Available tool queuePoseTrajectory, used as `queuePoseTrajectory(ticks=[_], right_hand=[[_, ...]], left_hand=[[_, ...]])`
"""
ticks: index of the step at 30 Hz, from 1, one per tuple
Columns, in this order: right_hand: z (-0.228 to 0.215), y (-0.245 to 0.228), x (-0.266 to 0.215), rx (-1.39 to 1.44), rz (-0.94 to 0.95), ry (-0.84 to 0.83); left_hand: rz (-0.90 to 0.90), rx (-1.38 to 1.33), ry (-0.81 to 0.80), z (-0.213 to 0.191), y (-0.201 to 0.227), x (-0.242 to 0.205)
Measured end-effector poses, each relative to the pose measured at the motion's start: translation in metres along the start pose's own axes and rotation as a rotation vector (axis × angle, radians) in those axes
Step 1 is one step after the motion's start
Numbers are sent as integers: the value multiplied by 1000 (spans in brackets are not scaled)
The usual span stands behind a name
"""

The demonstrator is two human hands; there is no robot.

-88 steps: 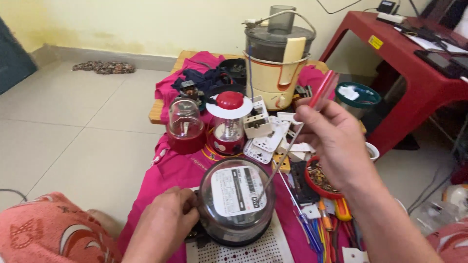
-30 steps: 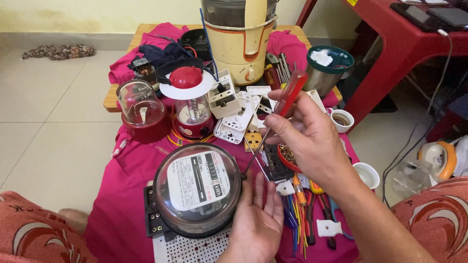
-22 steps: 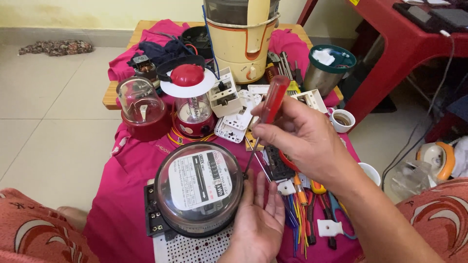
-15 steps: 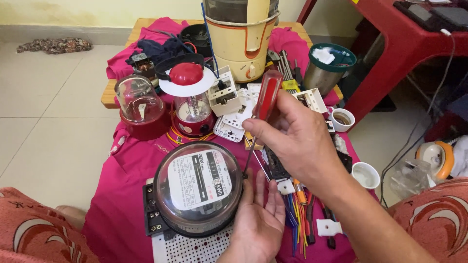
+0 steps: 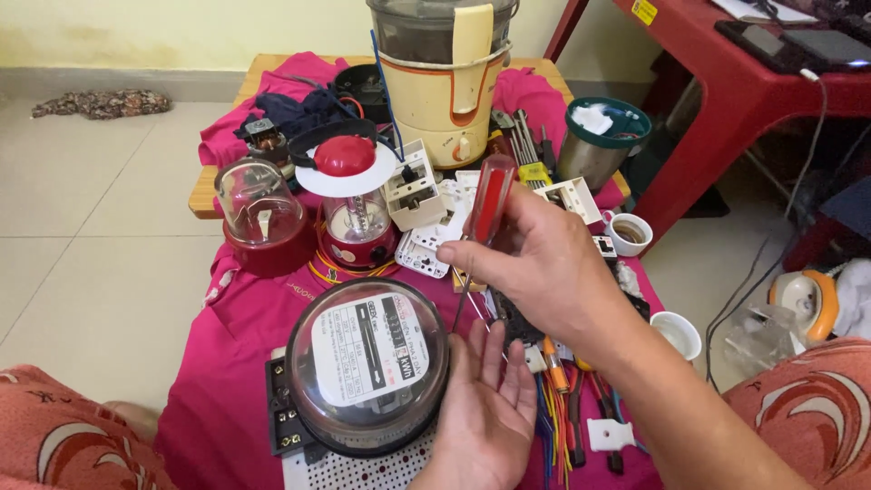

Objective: The person uses a red screwdriver to tighten screws on the base of a glass-cased electrical meter. They then pick up a black plastic component and place it onto a white perforated board next to the meter.

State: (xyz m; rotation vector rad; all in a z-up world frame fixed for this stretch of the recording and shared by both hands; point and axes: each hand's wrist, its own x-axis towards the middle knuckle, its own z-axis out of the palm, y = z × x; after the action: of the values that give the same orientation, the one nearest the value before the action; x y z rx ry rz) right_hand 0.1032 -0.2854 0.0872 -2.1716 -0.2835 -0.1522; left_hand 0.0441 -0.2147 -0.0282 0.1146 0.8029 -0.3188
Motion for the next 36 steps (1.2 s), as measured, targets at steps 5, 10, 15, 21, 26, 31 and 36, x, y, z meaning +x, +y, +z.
queuePoseTrajectory(ticks=[5,10,15,21,26,31,36], right_hand=[[-2,1,1,-18,28,15],[-6,-3,-2,-86,110,14],[-8,-2,0,47,61,-41],[-5,-14,0,28,156,-52],[-5,-9,2,-82,55,-53],[-6,-14,4,-6,116,-55],[-5,-12,7,37,145,-36]], left_hand=[[-25,-89,-44,11,1,-6],[-66,-204,-56,6,1,6],[-38,30,-11,16,3,-7],[709,1432,-191,10,-8,-29],[1287,1195,-316,8,-18,-41],[1333,1124,-313,19,-11,-39],[1090,1099,-302,45,9,-55]])
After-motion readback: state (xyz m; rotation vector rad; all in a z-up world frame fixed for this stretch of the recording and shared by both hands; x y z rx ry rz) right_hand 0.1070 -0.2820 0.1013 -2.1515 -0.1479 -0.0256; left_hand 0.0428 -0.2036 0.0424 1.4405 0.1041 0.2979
